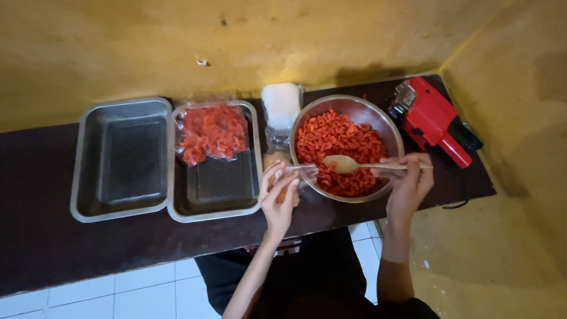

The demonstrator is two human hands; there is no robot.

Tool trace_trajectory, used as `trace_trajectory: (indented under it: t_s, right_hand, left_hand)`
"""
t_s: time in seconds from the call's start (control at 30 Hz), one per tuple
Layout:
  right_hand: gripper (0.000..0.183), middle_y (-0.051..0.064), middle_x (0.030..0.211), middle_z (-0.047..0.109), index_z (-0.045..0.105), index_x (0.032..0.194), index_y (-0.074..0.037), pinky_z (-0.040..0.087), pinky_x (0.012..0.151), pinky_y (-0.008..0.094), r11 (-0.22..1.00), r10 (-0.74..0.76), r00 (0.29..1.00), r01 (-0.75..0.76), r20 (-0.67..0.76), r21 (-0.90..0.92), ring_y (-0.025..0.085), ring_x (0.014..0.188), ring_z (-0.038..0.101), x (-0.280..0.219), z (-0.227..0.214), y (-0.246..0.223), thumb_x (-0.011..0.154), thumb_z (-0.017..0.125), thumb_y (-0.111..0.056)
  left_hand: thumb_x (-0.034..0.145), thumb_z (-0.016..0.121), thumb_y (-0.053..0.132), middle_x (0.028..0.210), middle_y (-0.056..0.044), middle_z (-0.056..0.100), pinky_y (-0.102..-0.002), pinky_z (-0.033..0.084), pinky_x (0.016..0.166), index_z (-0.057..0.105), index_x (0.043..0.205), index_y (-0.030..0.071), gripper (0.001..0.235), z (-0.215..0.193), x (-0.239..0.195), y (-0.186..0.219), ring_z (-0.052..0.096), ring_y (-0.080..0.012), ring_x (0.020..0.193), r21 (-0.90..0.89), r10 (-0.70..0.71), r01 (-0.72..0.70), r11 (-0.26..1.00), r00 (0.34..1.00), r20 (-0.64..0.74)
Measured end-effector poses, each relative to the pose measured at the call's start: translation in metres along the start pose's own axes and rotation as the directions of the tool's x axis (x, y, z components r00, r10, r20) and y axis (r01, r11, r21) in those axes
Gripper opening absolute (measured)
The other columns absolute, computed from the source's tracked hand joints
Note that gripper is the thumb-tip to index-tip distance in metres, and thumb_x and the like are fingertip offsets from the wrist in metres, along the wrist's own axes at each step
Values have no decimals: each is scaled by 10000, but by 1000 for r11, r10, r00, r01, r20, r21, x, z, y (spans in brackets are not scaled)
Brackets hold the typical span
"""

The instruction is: Filling small plastic bags with red snacks using a spoon at a workstation.

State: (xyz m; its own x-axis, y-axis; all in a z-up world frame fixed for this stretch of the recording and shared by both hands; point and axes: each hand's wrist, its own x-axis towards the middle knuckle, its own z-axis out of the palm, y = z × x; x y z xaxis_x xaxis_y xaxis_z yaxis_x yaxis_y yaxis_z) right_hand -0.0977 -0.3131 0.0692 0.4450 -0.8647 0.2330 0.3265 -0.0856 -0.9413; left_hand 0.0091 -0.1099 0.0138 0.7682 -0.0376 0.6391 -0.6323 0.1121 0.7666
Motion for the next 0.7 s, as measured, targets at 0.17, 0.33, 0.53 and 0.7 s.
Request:
trace_trajectory:
  t_s: [0.17, 0.33, 0.53, 0.7]
  right_hand:
    - [253, 267, 808, 692, 446, 984, -93, 640, 574, 341, 995, -62, 998, 63, -18, 77, 307, 616, 742, -2, -9, 8, 1174, 407, -255]
    - [256, 277, 795, 690, 463, 936, -81, 633, 592, 323, 979, -154, 986, 160, -56, 126, 309, 638, 756, -15, 10, -10, 1160, 446, -204]
    - [268, 253, 785, 686, 459, 936, -69, 632, 570, 314, 986, -162, 987, 161, 16, 43, 288, 596, 736, -22, 16, -14, 1167, 404, -193]
    - [319, 258, 779, 709, 519, 902, -23, 628, 578, 352, 967, -250, 955, 256, 158, -20, 290, 602, 747, -35, 35, -14, 1158, 436, -193]
  left_hand:
    - [873, 769, 33, 1176, -162, 679, -522, 492, 1009, 795, 997, 70, 131, -1, -2, -4, 635, -397, 1179, 10, -36, 36, 999, 999, -14]
    - [873, 768, 25, 1177, -156, 680, -513, 480, 1028, 794, 991, 61, 126, 0, -3, -6, 636, -388, 1192, -1, -52, 52, 999, 998, -41]
    - [873, 768, 20, 1172, -151, 679, -512, 475, 1034, 793, 995, 59, 130, 2, -3, -2, 633, -383, 1198, 6, -52, 52, 999, 998, -39]
    - [852, 786, 30, 1177, -157, 675, -524, 475, 1032, 801, 1009, 75, 163, 1, -2, 4, 619, -408, 1213, 11, -10, 9, 1000, 999, 34]
